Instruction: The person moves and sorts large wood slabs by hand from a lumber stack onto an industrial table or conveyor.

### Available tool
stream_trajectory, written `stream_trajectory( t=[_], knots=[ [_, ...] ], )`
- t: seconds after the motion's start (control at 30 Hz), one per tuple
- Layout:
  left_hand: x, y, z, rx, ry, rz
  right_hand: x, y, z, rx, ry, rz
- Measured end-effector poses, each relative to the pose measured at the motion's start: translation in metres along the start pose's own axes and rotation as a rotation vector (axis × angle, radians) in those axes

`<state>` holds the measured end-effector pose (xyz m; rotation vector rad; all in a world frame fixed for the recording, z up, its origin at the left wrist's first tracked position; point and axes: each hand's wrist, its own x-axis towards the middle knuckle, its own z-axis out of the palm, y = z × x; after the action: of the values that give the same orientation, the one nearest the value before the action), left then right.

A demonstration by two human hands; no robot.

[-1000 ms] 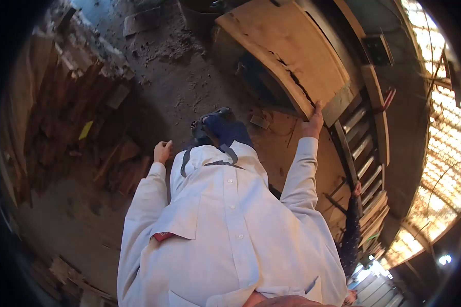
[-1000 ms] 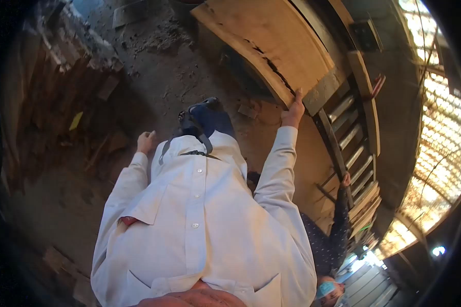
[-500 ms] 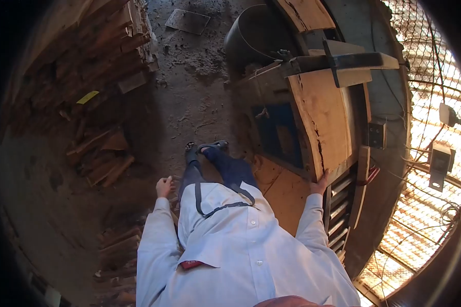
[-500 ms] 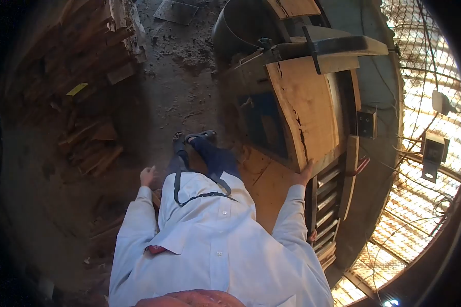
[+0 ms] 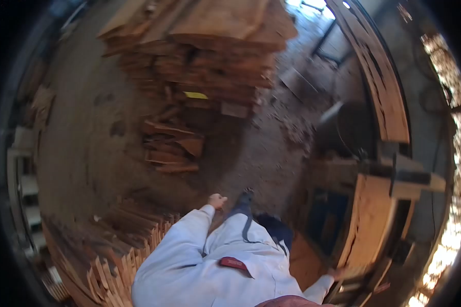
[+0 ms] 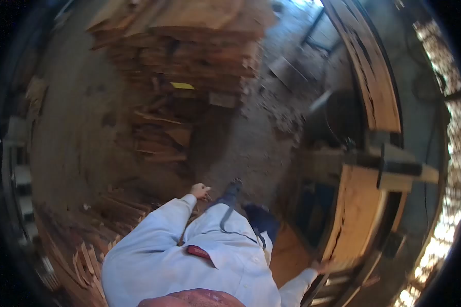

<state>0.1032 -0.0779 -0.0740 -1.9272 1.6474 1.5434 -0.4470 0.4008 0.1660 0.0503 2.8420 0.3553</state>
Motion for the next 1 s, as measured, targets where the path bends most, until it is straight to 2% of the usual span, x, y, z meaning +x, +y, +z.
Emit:
stream_trajectory(
  t=[0.07,0.13,0.23,0.27,0.33,0.37,0.4,0.47,0.53,0.7,0.8,0.97,1.0],
  knots=[
    [-0.002,0.031,-0.01,-0.072,0.017,0.0,0.006,0.01,0.025,0.694,0.151,-0.191],
    [-0.022,0.088,-0.041,-0.148,0.0,-0.003,0.003,-0.006,0.01,1.245,0.084,-0.015],
    [-0.009,0.11,-0.044,-0.128,0.055,0.102,-0.041,-0.045,-0.048,1.833,-0.023,0.227],
    [-0.009,0.117,-0.046,-0.137,0.056,0.083,-0.051,-0.056,-0.065,1.989,-0.047,0.312],
    [-0.011,0.12,-0.042,-0.101,0.089,0.095,-0.011,-0.02,-0.005,1.192,0.09,-0.009],
    [-0.011,0.123,-0.041,-0.081,0.107,0.102,0.01,-0.002,0.025,0.827,0.22,-0.091],
    [-0.014,0.123,-0.039,-0.077,0.074,0.079,0.013,0.0,0.03,0.585,0.259,-0.097],
    [-0.024,0.121,-0.028,-0.068,0.008,0.034,0.023,-0.007,0.026,1.277,0.17,0.103],
    [-0.033,0.116,-0.016,0.005,-0.017,0.025,0.022,-0.013,0.017,1.645,0.109,0.222],
    [-0.045,0.089,0.012,0.088,-0.03,0.045,-0.007,-0.028,-0.009,1.688,0.109,0.299],
    [-0.049,0.085,0.01,0.073,-0.044,-0.011,-0.006,-0.025,-0.002,1.538,0.157,0.234],
    [-0.051,0.087,-0.011,0.048,-0.022,-0.031,-0.004,-0.02,-0.006,1.746,0.122,-1.128],
    [-0.048,0.085,-0.015,0.045,-0.017,-0.025,-0.008,-0.02,-0.01,1.771,0.111,-0.996]
  ],
)
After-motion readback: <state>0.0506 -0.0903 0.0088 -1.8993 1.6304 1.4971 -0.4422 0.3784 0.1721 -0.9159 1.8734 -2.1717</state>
